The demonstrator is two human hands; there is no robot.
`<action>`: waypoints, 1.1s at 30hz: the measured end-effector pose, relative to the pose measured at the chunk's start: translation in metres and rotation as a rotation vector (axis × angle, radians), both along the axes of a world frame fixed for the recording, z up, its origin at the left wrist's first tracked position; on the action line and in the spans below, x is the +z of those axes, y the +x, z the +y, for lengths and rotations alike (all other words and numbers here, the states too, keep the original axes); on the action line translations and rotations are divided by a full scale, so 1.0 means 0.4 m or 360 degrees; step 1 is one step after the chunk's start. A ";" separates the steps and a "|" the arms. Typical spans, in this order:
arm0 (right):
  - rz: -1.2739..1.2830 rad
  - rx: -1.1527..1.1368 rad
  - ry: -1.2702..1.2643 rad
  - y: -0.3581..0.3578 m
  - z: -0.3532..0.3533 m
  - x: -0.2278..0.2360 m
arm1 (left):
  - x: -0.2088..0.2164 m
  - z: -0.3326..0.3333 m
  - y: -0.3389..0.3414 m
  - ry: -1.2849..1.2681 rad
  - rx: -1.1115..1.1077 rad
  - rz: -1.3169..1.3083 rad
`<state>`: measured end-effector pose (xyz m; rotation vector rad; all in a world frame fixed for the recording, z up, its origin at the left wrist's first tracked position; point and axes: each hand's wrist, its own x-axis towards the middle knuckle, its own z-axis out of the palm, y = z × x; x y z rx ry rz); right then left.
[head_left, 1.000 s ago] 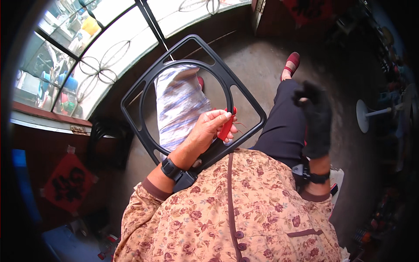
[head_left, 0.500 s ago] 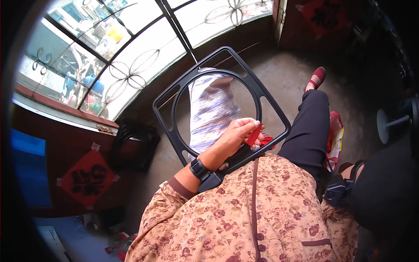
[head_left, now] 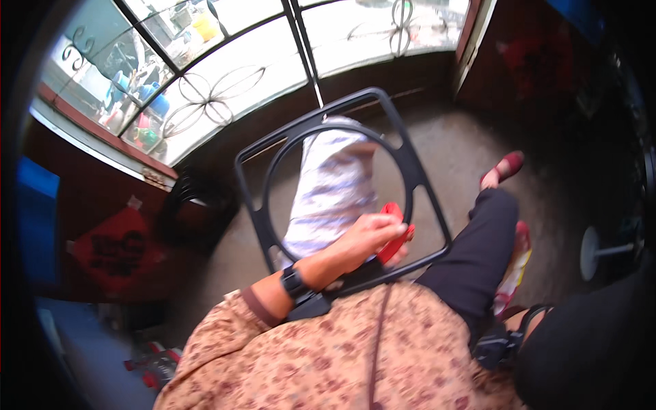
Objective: The person is wrapping a red cord around the rim of a black plastic frame.
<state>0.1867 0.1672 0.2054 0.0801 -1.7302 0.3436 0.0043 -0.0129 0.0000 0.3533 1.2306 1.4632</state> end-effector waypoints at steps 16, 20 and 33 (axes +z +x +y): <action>0.0221 -0.0148 -0.0043 -0.001 0.052 0.036 | 0.037 -0.003 0.008 -0.0086 -0.0028 -0.0102; 0.0235 -0.0112 -0.0053 -0.018 0.058 0.022 | -0.010 0.018 -0.011 -0.0059 -0.0001 -0.0197; -0.1427 0.0244 -0.0512 -0.124 0.058 -0.465 | 0.092 -0.046 0.023 0.0227 0.0117 -0.0480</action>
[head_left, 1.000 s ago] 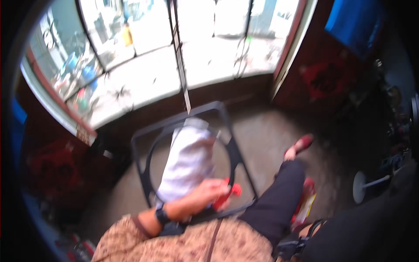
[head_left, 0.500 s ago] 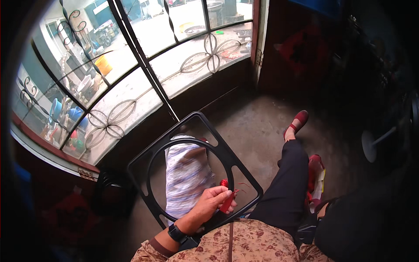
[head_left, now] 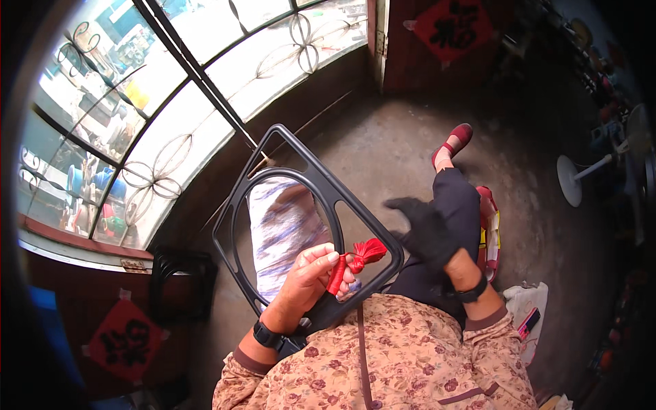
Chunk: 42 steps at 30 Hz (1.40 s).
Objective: The person is wrapping a red cord around the rim of a black plastic frame.
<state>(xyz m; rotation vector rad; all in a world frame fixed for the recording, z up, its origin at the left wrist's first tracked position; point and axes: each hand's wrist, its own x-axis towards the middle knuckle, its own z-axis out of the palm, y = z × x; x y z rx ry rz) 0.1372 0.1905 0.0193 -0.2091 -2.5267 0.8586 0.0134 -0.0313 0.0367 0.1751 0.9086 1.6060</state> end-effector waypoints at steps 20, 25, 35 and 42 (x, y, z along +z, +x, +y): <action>0.0260 0.0130 -0.2566 0.155 -0.020 -0.087 | -0.040 0.033 0.014 -0.0153 0.0286 0.0567; 0.0497 -0.0277 -0.2613 0.142 -0.049 -0.046 | -0.006 0.023 0.032 -0.0062 0.0269 0.0748; 0.0803 -0.0643 -0.2386 0.195 0.081 -0.139 | -0.076 0.050 0.035 -0.0143 -0.0051 0.0167; 0.0909 -0.0888 -0.2597 0.291 0.169 -0.159 | -0.084 0.035 0.025 -0.0153 -0.0107 0.0153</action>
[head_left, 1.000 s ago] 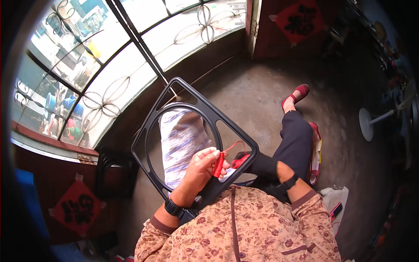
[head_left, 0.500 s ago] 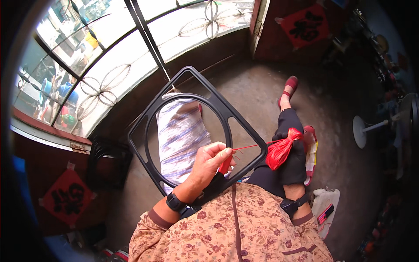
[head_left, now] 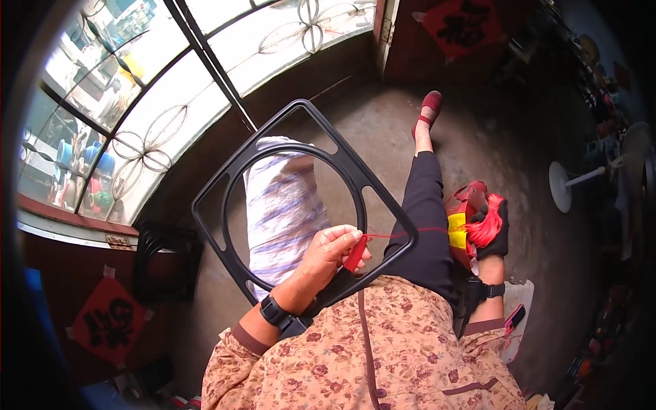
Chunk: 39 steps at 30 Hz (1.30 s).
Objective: The person is wrapping a red cord around the rim of a black plastic frame.
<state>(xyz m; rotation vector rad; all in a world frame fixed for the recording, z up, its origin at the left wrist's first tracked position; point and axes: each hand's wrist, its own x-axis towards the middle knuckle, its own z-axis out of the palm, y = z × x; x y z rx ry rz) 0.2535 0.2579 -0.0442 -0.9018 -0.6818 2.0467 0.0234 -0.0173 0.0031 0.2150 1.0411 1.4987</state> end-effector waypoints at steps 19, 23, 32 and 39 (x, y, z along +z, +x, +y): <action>0.0147 0.1695 0.1095 -0.367 -0.255 0.064 | -0.001 -0.004 0.013 0.0000 -0.0154 0.0059; 0.0854 0.1793 -0.0604 -0.362 -0.251 0.118 | -0.017 -0.005 0.009 -0.0046 -0.0154 0.0084; -0.0547 0.1809 0.0869 -0.210 -0.232 0.170 | 0.008 0.005 0.007 -0.0041 -0.0235 0.0252; -0.0176 0.0819 0.0114 -0.002 -0.181 0.070 | 0.003 0.006 -0.001 -0.0080 -0.0235 0.0138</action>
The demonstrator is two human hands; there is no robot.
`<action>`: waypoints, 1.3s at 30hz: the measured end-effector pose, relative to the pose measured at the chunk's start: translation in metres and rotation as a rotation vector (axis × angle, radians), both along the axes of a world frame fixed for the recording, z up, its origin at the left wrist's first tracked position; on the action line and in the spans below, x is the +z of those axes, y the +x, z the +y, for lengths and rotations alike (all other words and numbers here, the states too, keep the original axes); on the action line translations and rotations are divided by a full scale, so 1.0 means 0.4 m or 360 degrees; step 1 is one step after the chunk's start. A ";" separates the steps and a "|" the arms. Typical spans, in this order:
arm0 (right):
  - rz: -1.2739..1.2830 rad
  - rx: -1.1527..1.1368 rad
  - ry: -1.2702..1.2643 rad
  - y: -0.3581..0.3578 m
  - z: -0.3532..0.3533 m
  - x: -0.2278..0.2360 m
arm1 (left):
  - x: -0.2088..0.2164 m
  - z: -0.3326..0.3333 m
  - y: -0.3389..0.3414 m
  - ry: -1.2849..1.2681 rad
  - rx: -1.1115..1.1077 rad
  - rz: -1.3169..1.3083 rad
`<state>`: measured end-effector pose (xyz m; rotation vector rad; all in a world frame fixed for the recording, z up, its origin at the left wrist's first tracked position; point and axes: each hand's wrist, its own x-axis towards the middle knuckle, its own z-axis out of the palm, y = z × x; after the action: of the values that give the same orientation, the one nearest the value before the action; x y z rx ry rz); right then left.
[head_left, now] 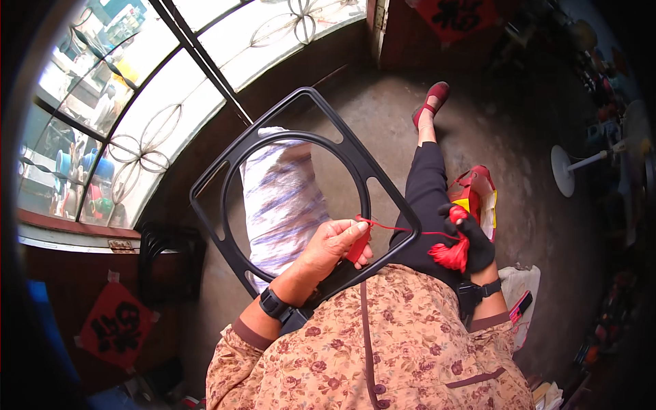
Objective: The person is wrapping a red cord around the rim of a black plastic frame.
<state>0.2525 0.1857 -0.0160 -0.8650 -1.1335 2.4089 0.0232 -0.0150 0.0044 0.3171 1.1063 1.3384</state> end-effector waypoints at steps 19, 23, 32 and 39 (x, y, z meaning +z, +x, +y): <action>-0.0642 0.0026 0.0678 0.098 0.069 -0.155 | -0.009 -0.008 -0.002 0.0047 -0.0006 -0.0297; -0.0657 -0.0016 0.0677 0.105 0.074 -0.181 | -0.013 -0.004 0.001 0.0114 0.0042 -0.0303; -0.0569 -0.0084 0.0776 0.114 0.071 -0.208 | 0.012 0.015 0.007 0.0015 0.0247 -0.0396; -0.0596 -0.0252 0.0499 0.125 0.109 -0.222 | -0.009 0.021 0.003 0.0019 0.0160 -0.0127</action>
<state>0.3026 0.2294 -0.1047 -1.2728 -1.4641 1.9205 0.0245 -0.0064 0.0009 0.2171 1.0594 1.4349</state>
